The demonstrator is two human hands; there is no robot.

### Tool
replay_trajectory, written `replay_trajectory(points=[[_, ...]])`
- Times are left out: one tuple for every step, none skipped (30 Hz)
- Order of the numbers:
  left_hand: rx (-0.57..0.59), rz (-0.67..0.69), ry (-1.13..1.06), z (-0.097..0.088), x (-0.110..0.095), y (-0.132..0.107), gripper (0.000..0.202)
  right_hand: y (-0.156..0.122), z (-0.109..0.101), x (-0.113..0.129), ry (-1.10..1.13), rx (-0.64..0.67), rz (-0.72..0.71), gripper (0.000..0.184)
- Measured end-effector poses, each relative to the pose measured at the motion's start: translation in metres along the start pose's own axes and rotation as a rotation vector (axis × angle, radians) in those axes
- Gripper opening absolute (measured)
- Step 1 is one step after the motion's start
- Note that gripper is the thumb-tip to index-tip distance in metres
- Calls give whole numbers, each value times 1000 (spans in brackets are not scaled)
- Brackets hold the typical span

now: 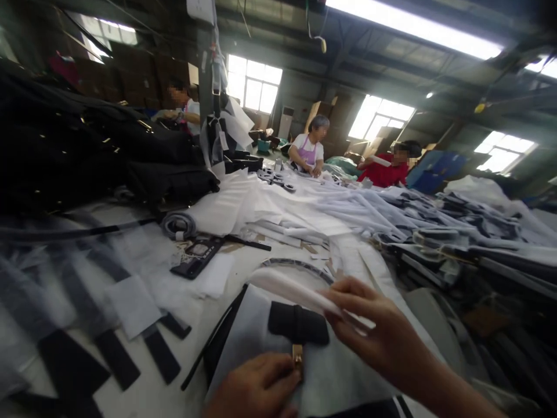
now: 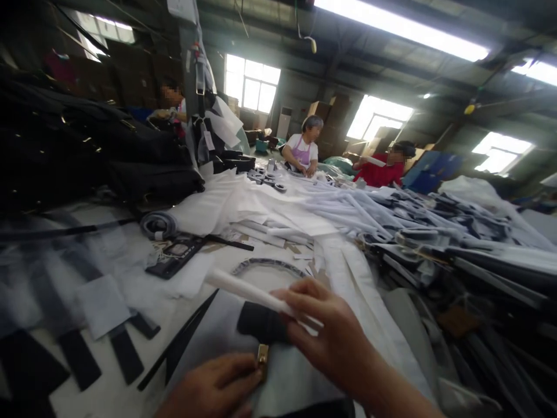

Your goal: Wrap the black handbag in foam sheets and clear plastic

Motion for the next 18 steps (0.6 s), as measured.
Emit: replay_trajectory(points=[[-12, -7, 21, 0, 0, 0, 29, -14, 5, 10, -71, -30, -79, 37], [-45, -22, 51, -3, 0, -1, 32, -28, 12, 18, -138, -53, -154, 41], [-91, -34, 84, -7, -1, -2, 34, -40, 20, 23, -202, -71, -222, 44], [-132, -40, 111, -12, -3, -4, 35, -51, 29, 26, -259, -74, -281, 44], [-141, -46, 120, -14, -5, -4, 36, -60, 39, 28, -305, -67, -329, 44], [-115, -57, 111, -13, -6, -4, 36, -67, 49, 27, -342, -50, -363, 44], [-62, -67, 82, -11, -7, -4, 35, -73, 58, 26, -374, -32, -385, 44], [6, -84, 49, -8, -8, -3, 35, -78, 66, 23, -404, -16, -384, 46], [57, -98, 22, -5, -8, -2, 34, -83, 72, 19, -430, -4, -370, 48], [84, -111, 11, -5, -8, -1, 31, -87, 78, 16, -450, 4, -351, 51], [95, -117, 12, -5, -7, -1, 28, -92, 82, 13, -464, 8, -330, 54], [104, -116, 20, -5, -8, 0, 25, -97, 86, 12, -472, 10, -317, 58], [118, -115, 31, -4, -7, -1, 21, -101, 90, 11, -473, 13, -312, 61], [135, -111, 42, -2, -7, -1, 18, -106, 93, 11, -470, 15, -310, 63], [140, -101, 52, -1, -8, -2, 15, -109, 96, 11, -466, 17, -309, 65], [143, -89, 60, 0, -8, -2, 14, -112, 99, 10, -465, 20, -305, 67], [137, -81, 70, 0, -9, -2, 14, -113, 101, 10, -472, 22, -301, 68], [127, -71, 78, 0, -10, -2, 14, -114, 102, 9, -487, 21, -296, 68]])
Point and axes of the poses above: each hand's wrist, its own y-axis towards the middle knuckle, its own z-axis out of the palm, x = y × z, the point moved 9 cm from there along y, towards the middle knuckle, and after that the axes turned 4 degrees about -x, right-handed, at the moved point
